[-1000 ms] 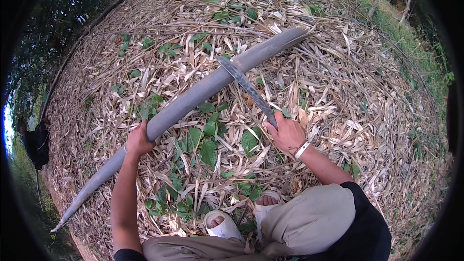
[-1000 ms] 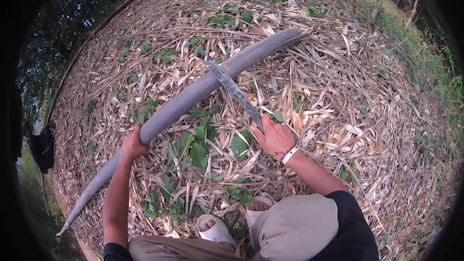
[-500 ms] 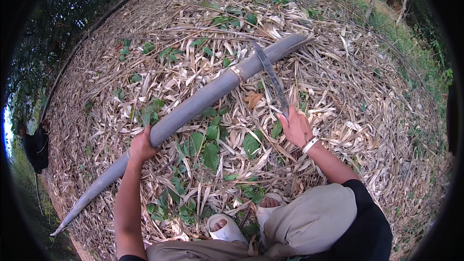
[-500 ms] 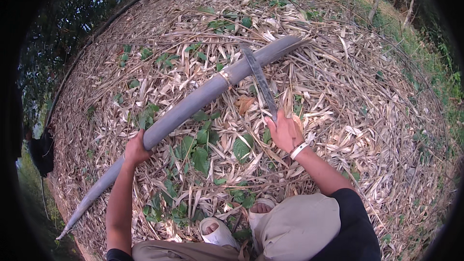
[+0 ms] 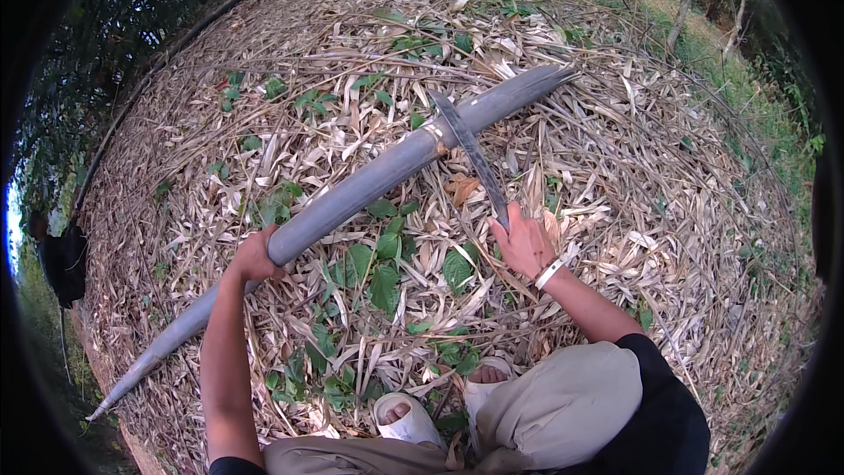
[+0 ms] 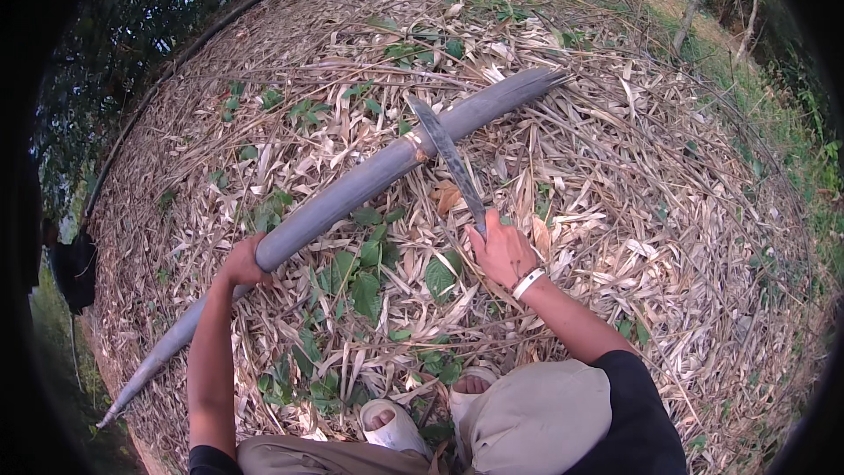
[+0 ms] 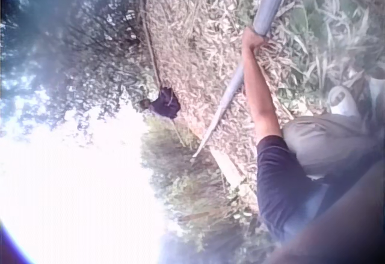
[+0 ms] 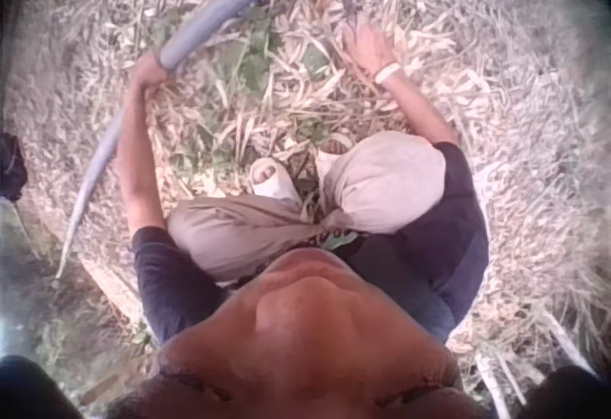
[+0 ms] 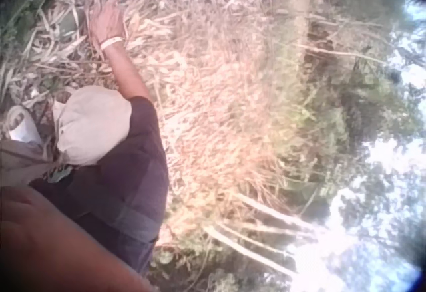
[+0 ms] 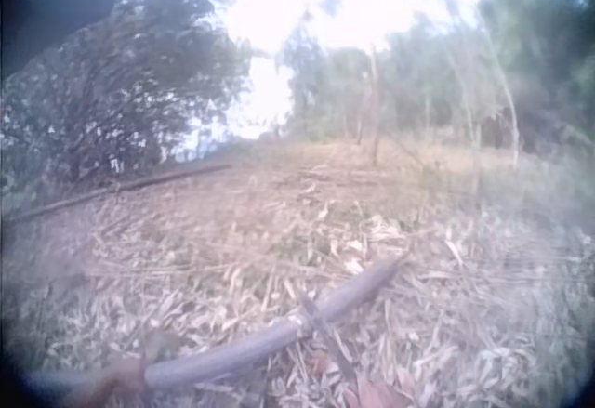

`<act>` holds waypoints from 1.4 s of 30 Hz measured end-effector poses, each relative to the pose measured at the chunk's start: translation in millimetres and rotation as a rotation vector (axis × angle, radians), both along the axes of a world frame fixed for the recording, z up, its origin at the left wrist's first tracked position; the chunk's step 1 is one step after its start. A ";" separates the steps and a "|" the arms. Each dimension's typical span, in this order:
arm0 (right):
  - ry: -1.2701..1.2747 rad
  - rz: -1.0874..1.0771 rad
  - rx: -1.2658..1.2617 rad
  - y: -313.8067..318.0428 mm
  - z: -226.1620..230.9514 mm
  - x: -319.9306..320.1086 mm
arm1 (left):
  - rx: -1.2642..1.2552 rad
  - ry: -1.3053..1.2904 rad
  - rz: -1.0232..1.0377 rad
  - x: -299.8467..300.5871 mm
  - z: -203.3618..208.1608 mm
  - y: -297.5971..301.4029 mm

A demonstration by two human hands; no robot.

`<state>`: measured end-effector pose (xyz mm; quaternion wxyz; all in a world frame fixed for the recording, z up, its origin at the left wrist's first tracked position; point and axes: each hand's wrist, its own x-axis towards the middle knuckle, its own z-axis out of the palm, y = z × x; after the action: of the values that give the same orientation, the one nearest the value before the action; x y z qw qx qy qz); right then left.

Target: The person sits on the ground in a bamboo grove and uses a machete to sharpen a long bamboo pole. They hold the pole with their left hand and repeatedly scrape the blade along the bamboo surface to smooth and shape it.

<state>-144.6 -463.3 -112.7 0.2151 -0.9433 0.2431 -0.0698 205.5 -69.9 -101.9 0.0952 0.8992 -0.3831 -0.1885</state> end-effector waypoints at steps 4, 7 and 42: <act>0.060 0.149 -0.140 5.5 5.9 -2.0 | 0.007 0.022 0.043 -1.4 -6.3 8.7; -0.081 -0.095 0.022 -11.6 2.6 8.0 | -0.039 0.175 0.040 6.3 -6.0 0.7; 0.090 0.421 -0.247 17.7 -14.9 47.6 | -0.009 -0.447 0.137 -52.0 -24.8 -7.2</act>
<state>-97.0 -445.5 -127.5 0.0970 -0.9944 0.0404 -0.0106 153.5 -77.1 -126.7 0.0243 0.9421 -0.3337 0.0237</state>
